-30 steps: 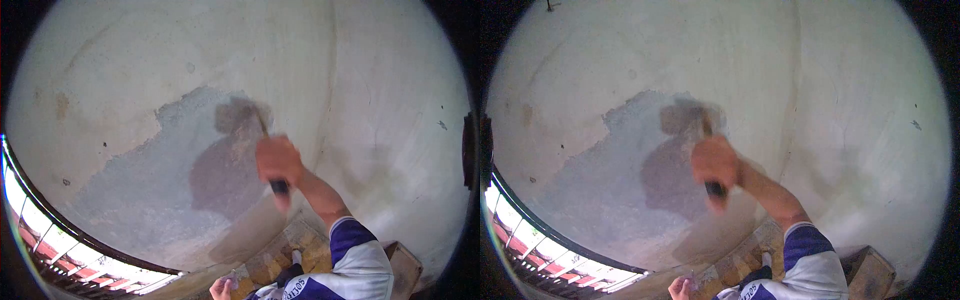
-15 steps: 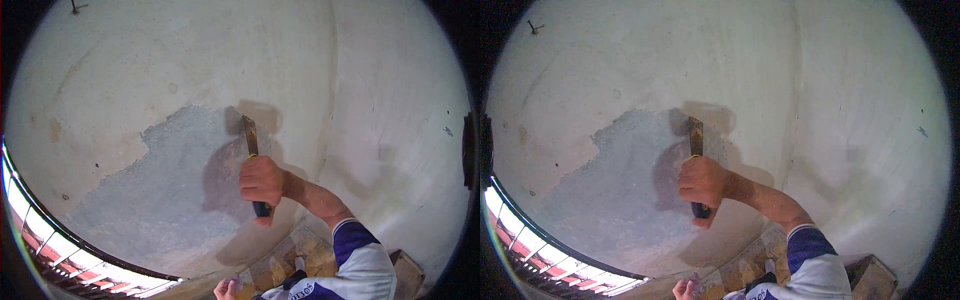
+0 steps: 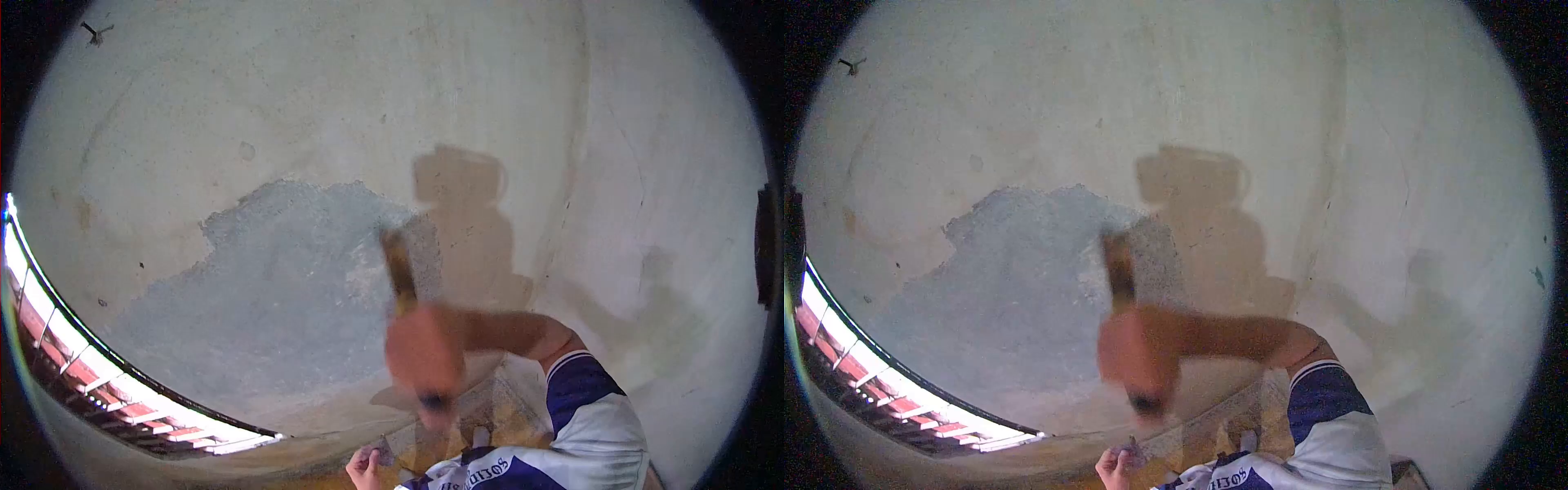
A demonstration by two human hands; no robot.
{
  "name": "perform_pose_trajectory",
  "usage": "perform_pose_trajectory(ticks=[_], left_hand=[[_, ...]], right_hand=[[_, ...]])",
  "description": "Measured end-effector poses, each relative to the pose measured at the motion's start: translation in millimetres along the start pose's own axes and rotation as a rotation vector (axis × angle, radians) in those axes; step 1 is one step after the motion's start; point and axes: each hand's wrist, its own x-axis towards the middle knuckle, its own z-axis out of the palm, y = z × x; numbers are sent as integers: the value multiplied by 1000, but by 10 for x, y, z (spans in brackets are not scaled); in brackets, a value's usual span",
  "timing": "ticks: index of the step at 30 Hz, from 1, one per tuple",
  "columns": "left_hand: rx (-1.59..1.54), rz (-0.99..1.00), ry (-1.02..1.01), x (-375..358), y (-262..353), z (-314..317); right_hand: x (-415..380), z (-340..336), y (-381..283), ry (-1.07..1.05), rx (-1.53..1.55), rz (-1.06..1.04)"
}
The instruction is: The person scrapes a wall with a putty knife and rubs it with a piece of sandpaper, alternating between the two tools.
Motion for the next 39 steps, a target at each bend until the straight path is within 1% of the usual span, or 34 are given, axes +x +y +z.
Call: perform_pose_trajectory(ticks=[1, 2, 4, 7, 9, 11, 12, 14, 15, 16, 19, 20, 22, 24, 25, 27, 28, 30, 31, 33, 34, 36, 37, 39], left_hand=[[-19, -14, 37, -70, 24, 82], [-35, -23, 64, -144, 62, 170], [-65, -17, 110, -204, 274, 383], [-98, -58, 168, -271, 296, 530], [-135, -37, 161, -321, 340, 603], [-132, -34, 166, -412, 311, 629], [-111, -28, 170, -396, 263, 617], [-82, -11, 190, -438, 251, 633], [-81, 12, 203, -446, 277, 687], [-78, 29, 218, -478, 287, 714], [-124, 6, 202, -525, 244, 718], [-122, 19, 226, -518, 206, 736], [-111, 43, 277, -538, 153, 748], [-89, 7, 248, -548, 235, 739], [-76, -22, 235, -592, 265, 726], [-94, 0, 212, -613, 206, 696], [-102, 19, 197, -584, 199, 680], [-94, 47, 235, -586, 252, 697], [-93, 59, 254, -577, 283, 725], [-97, 4, 225, -549, 302, 687], [-93, -27, 210, -559, 334, 661], [-52, -1, 221, -552, 462, 705], [-35, 12, 226, -553, 507, 723], [-43, 31, 204, -503, 408, 639]], right_hand=[[-19, -114, 75, -33, 23, 42], [-20, -90, 34, -55, -6, 78], [-39, -26, -73, -28, 56, 29], [-153, 238, -209, -35, 88, -60], [-219, 226, -133, -47, 63, -60], [-171, -17, 95, -51, 11, 9], [-191, 42, 26, -44, 48, -18], [-218, 165, -280, -79, 26, -145], [-225, 178, -329, -102, 9, -214], [-274, 245, -191, 16, 241, -162], [-327, 27, 87, -23, -22, -27], [-316, 84, 33, 24, 11, -53], [-332, 226, -283, -48, 18, -186], [-332, 282, -199, 107, 172, -203], [-343, 175, -27, 70, 38, -124], [-396, -41, 270, -12, -226, 39], [-310, -95, 203, 80, -173, 12], [-203, -23, -175, -14, -76, -90], [-207, 7, -168, -14, -65, -83], [-216, 66, -151, -13, -42, -71], [-248, 55, 20, 12, -80, -30], [-244, 49, 79, 68, -121, 19], [-226, 73, 9, 77, -79, -15], [-180, 194, -190, 93, -2, -93]])
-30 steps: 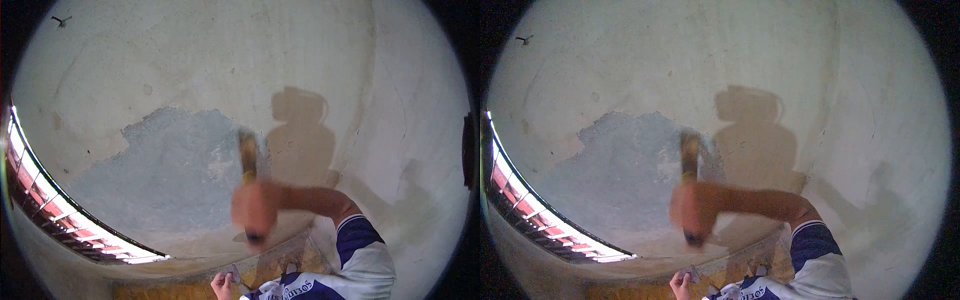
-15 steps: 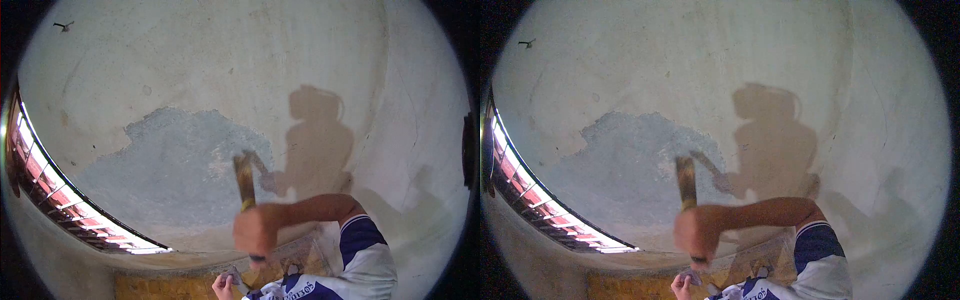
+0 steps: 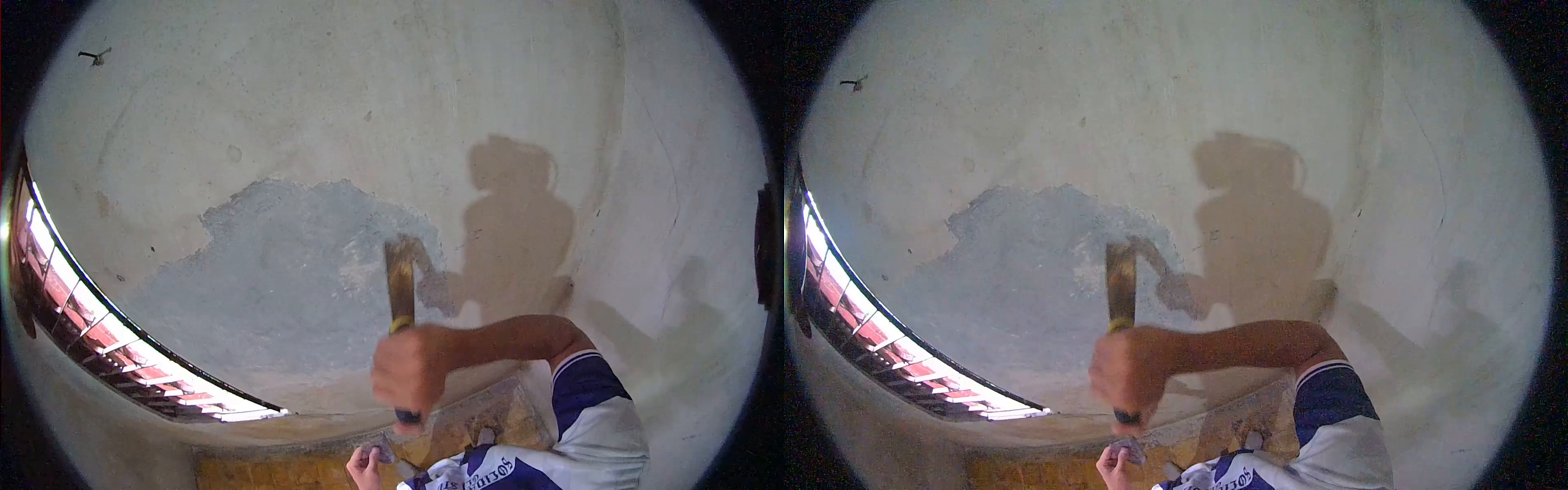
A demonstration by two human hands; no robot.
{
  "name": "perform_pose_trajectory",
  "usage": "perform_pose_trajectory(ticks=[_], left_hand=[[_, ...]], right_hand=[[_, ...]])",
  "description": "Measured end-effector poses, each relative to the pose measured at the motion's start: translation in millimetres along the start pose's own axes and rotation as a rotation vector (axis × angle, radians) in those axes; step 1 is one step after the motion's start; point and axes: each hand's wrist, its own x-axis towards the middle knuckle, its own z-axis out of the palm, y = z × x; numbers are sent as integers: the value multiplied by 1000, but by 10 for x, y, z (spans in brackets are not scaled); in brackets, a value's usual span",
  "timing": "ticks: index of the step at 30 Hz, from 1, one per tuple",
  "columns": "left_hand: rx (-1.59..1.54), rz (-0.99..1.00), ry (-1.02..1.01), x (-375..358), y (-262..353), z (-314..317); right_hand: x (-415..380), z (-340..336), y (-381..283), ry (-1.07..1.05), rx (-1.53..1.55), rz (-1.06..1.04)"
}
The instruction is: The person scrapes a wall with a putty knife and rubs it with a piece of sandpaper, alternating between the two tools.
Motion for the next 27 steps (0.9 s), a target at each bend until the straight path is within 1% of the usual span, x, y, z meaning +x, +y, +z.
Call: perform_pose_trajectory(ticks=[2, 4, 5, 7, 10, 12, 13, 16, 18, 20, 22, 24, 26, 27], left_hand=[[-24, -14, -1, 28, -8, -12], [-58, -57, 21, 9, 68, 28], [-72, -57, 19, 22, 44, 11], [-100, -54, 17, 60, -6, -22], [-77, -74, 56, 113, 56, -10], [-107, -94, 24, 145, 50, -62], [-127, -101, 10, 163, 47, -61], [-57, -67, -4, 195, 121, -17], [-61, -87, -9, 214, 156, 26], [-29, -93, -6, 183, 155, -9], [19, -65, 0, 231, 95, -8], [-10, -68, -14, 226, 12, -62], [-28, -57, -32, 302, -54, -87], [-26, -57, -39, 310, -78, -111]], right_hand=[[-112, 162, 10, -91, -125, -9], [-95, -114, 308, -35, -161, 93], [-85, -79, 294, -34, -142, 123], [-94, 134, 88, -68, 27, 113], [-63, 124, 35, -94, -67, 29], [-111, -84, 302, 3, -150, 118], [-79, -96, 271, -41, -156, 164], [32, 72, 22, 48, 43, 112], [-179, 301, 71, -104, 189, 188], [-8, -73, 380, -41, -107, 91], [58, -89, 302, -27, -101, 136], [73, 190, 37, -59, -46, 48], [1, 209, 102, -78, -41, 20], [4, -15, 302, -78, -54, 48]])
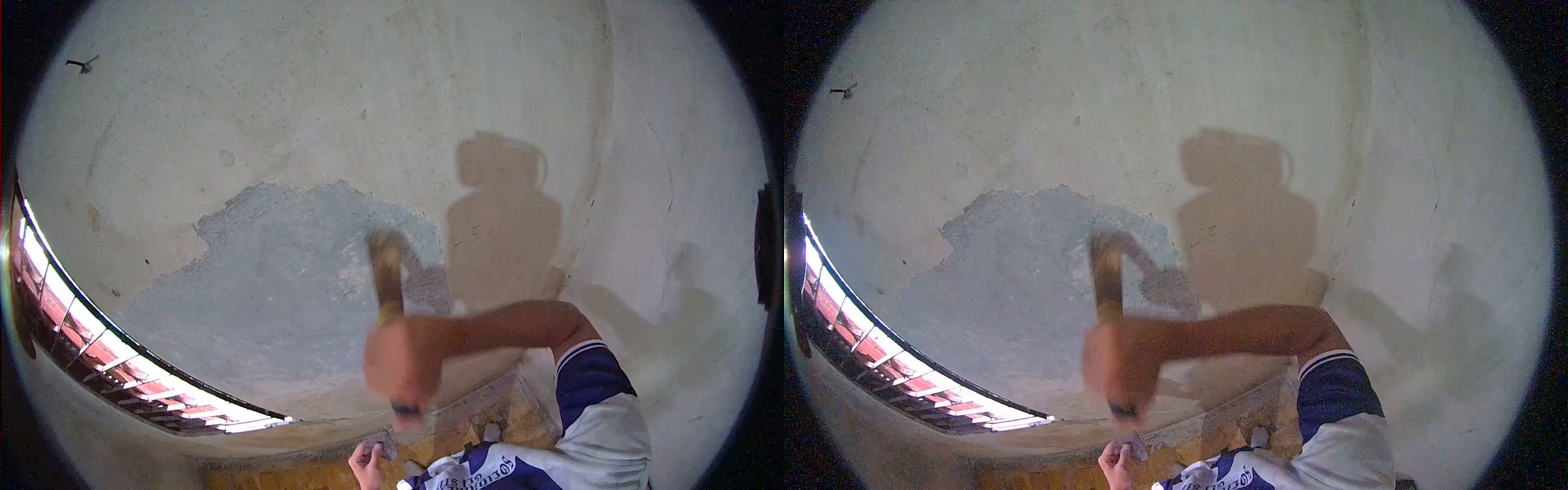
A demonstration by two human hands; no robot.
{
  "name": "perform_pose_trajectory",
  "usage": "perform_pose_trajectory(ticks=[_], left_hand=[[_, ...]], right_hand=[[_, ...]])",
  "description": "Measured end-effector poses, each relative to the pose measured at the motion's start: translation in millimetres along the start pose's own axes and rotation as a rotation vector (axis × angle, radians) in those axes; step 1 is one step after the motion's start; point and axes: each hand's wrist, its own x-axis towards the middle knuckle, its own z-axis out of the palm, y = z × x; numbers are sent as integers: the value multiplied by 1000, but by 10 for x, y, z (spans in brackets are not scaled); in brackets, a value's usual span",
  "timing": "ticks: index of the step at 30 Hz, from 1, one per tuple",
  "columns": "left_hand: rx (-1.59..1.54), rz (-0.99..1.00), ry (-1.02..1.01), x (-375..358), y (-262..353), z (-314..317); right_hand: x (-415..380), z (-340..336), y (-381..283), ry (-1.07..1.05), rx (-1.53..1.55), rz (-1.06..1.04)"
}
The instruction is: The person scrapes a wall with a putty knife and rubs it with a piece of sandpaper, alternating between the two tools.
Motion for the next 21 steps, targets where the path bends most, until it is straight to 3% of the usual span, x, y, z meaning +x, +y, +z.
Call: perform_pose_trajectory(ticks=[2, 5, 7, 11, 14, 17, 18, 21], left_hand=[[18, -5, 7, -70, -2, -17], [29, 1, 28, -124, 144, 120], [8, -12, 27, -123, 236, 193], [57, 47, 41, -92, 139, 177], [24, 35, 48, -79, -28, 74], [37, 43, 52, -55, -218, -59], [13, 24, 61, -92, -173, -11], [-33, 5, 50, -141, -95, 45]], right_hand=[[53, -147, 32, -9, -35, 64], [111, -6, -143, 93, 101, 2], [65, 57, -130, 10, 199, 5], [97, -179, 54, 51, -23, 36], [128, 58, -289, 70, -4, -131], [89, -110, 119, 116, 31, 20], [94, -126, 87, 43, -51, 18], [176, 10, -119, 134, 110, -8]])
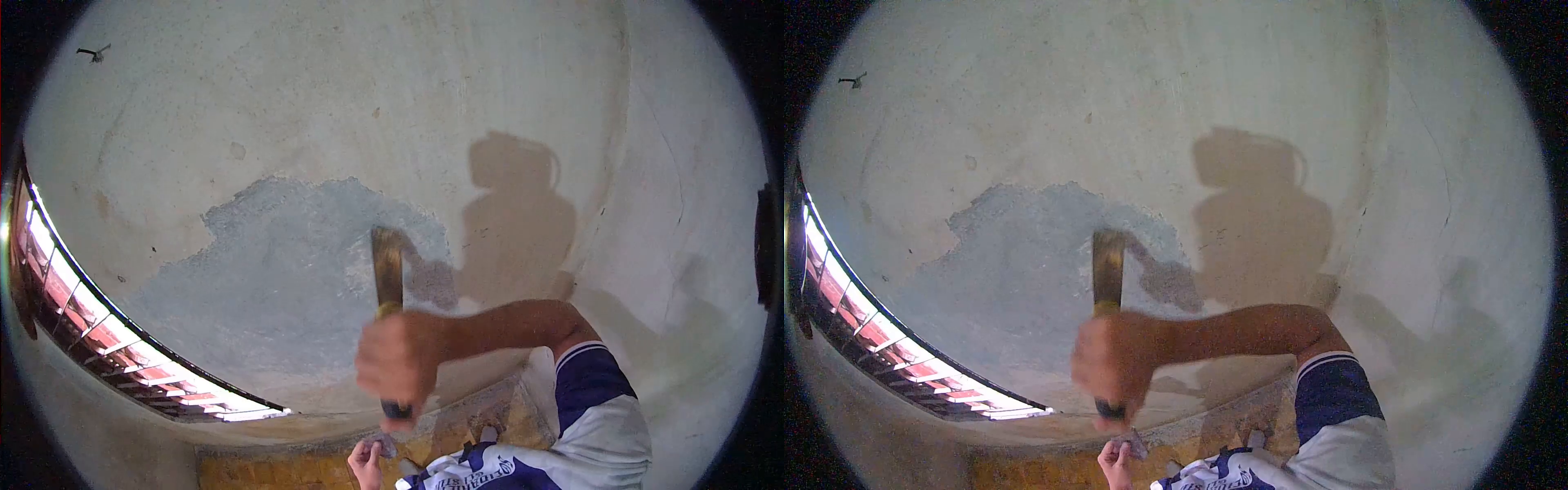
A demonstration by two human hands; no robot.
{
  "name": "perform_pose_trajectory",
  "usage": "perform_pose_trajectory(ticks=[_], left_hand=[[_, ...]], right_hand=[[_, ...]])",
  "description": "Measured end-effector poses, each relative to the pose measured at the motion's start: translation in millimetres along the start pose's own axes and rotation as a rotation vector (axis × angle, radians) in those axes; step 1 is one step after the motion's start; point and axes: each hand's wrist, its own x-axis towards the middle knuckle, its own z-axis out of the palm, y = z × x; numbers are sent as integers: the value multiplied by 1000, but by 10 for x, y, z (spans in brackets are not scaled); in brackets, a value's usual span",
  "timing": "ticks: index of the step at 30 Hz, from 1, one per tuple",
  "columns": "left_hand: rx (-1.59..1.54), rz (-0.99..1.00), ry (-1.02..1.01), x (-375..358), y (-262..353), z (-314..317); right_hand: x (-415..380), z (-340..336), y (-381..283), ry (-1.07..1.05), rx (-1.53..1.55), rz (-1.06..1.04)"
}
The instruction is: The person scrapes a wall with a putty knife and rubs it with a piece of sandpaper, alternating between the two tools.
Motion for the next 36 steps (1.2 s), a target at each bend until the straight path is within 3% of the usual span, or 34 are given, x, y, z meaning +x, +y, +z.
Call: perform_pose_trajectory(ticks=[2, 6, 10, 12, 16, 19, 22, 26, 29, 36], left_hand=[[5, 16, 9, 56, 32, 31], [94, 69, 30, -3, 45, -60], [9, 65, 11, 47, -13, -80], [57, 78, 27, 60, 3, -114], [-16, -4, 30, 24, 98, -80], [-33, -4, 26, 41, 141, -81], [49, 65, -12, 147, -10, -208], [6, 8, -26, 154, 103, -76], [16, 2, -38, 113, 56, -77], [120, 41, -44, 103, 183, 75]], right_hand=[[-51, 165, 7, 9, -70, -119], [80, -117, 203, -54, -160, 38], [120, 12, 1, 33, -97, -76], [133, -242, 285, -52, -104, -20], [159, -139, 76, -12, -86, -2], [-8, 37, -7, -39, 16, -57], [-43, -210, 158, -146, -157, 40], [-158, -49, -12, -209, -49, -69], [-121, -298, 140, -177, -105, 37], [-276, -70, 49, -108, 44, -32]])
